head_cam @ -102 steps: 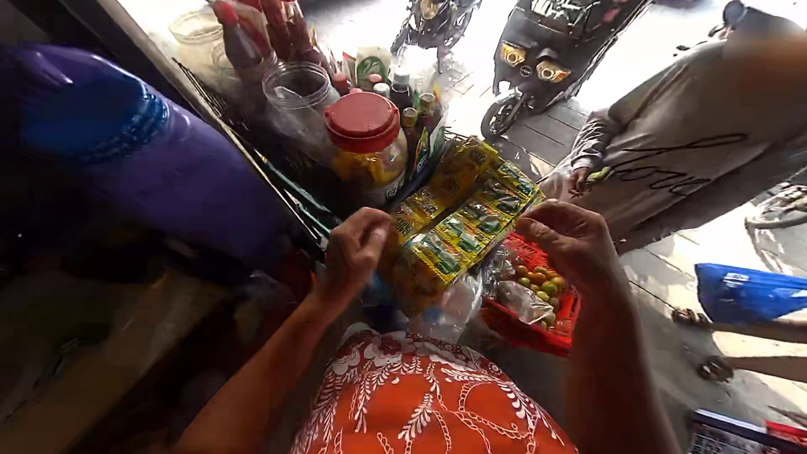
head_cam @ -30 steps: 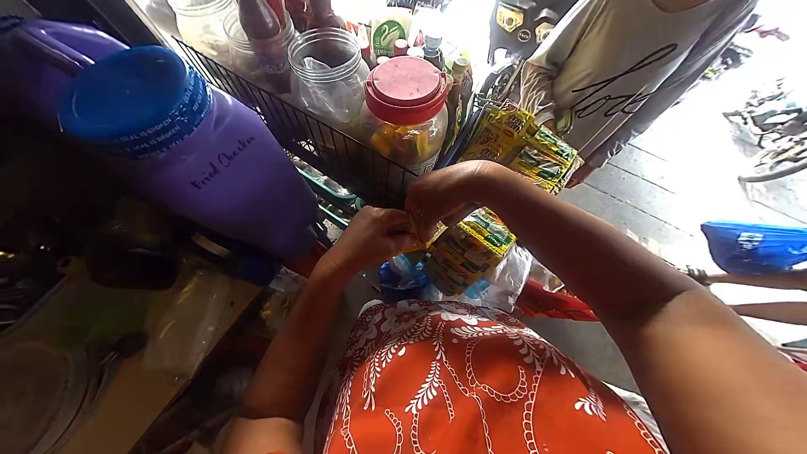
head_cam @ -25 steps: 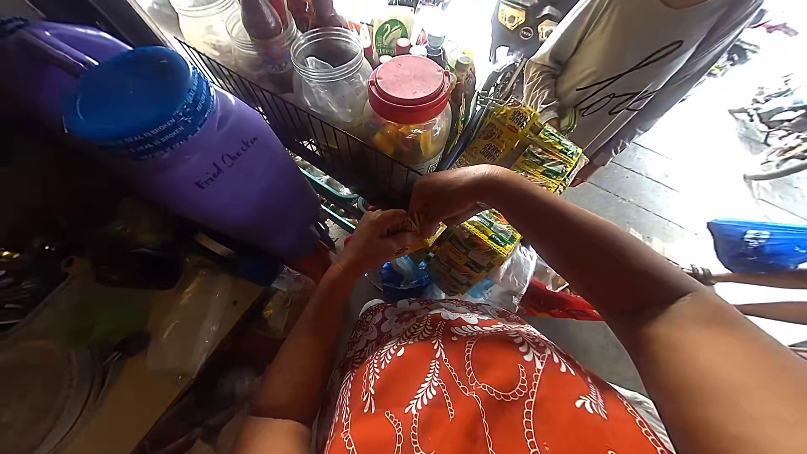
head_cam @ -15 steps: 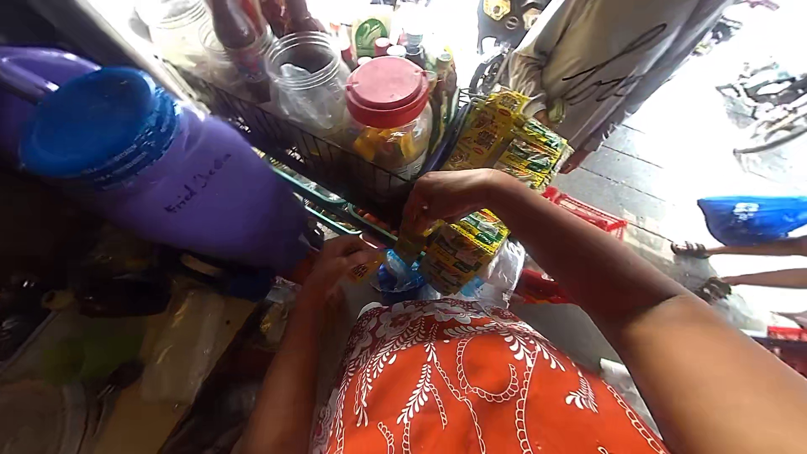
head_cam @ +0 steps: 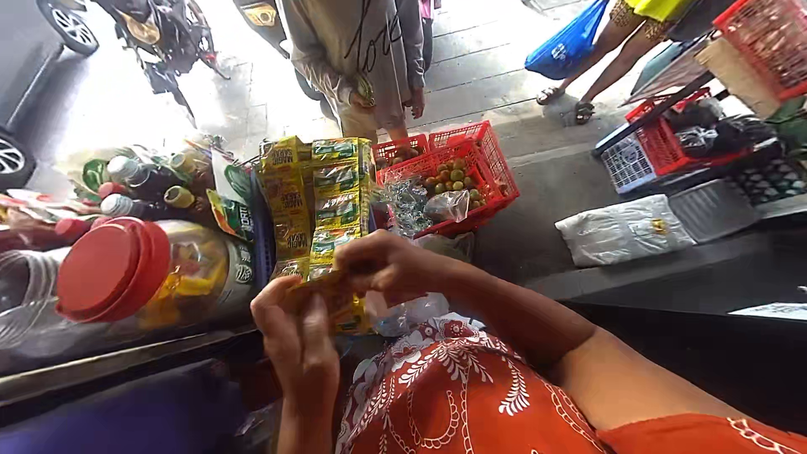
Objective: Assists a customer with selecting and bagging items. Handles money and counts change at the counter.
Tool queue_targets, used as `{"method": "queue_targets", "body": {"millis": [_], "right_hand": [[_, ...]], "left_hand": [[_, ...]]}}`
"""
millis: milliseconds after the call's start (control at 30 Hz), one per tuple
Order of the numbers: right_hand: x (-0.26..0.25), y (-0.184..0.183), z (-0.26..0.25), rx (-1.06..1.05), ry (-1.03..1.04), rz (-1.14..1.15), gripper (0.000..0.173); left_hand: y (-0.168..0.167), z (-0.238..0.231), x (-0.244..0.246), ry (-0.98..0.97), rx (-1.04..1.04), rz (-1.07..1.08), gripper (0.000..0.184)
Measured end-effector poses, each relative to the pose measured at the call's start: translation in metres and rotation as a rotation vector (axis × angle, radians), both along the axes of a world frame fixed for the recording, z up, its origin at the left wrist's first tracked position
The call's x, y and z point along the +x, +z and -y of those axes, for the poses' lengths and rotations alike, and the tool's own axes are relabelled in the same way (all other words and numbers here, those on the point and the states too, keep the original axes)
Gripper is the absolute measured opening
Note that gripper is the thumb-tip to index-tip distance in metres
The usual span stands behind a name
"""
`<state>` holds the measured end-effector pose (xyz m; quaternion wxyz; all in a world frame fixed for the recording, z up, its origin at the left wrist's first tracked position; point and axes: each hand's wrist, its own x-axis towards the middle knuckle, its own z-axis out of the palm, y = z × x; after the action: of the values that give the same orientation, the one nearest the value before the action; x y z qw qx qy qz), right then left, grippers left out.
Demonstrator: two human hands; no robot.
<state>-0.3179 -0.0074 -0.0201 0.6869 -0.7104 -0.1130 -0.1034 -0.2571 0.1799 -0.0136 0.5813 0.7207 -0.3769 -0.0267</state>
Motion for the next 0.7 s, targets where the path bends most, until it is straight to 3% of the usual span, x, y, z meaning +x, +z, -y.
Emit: {"method": "queue_targets", "body": {"millis": [67, 100, 200, 300, 367, 467, 700], "right_hand": [[-0.035, -0.017, 0.051, -0.044, -0.218, -0.054, 0.006], [-0.053, -0.03, 0.079, -0.072, -0.372, -0.111, 0.007], [-0.101, -0.102, 0.169, -0.091, -0.874, -0.397, 0.013], [-0.137, -0.194, 0.229, 0.103, -1.26, -0.736, 0.023], [-0.149, -0.245, 0.244, 0.275, -1.335, -0.852, 0.023], [-0.146, -0.3, 0.247, 0.413, -1.352, -0.905, 0.022], [-0.136, -0.357, 0.248, 0.352, -1.394, -0.885, 0.023]], "left_hand": [[-0.012, 0.039, -0.017, -0.056, 0.044, 0.101, 0.058], [-0.02, 0.057, -0.025, -0.106, 0.043, 0.137, 0.062], [-0.043, 0.115, -0.055, -0.359, 0.133, 0.064, 0.038], [-0.098, 0.182, -0.074, -0.554, 0.474, -0.262, 0.034], [-0.16, 0.222, -0.087, -0.472, 0.662, -0.443, 0.036], [-0.245, 0.267, -0.111, -0.269, 0.817, -0.503, 0.037], [-0.356, 0.371, -0.089, -0.197, 1.201, -0.247, 0.038]]}}
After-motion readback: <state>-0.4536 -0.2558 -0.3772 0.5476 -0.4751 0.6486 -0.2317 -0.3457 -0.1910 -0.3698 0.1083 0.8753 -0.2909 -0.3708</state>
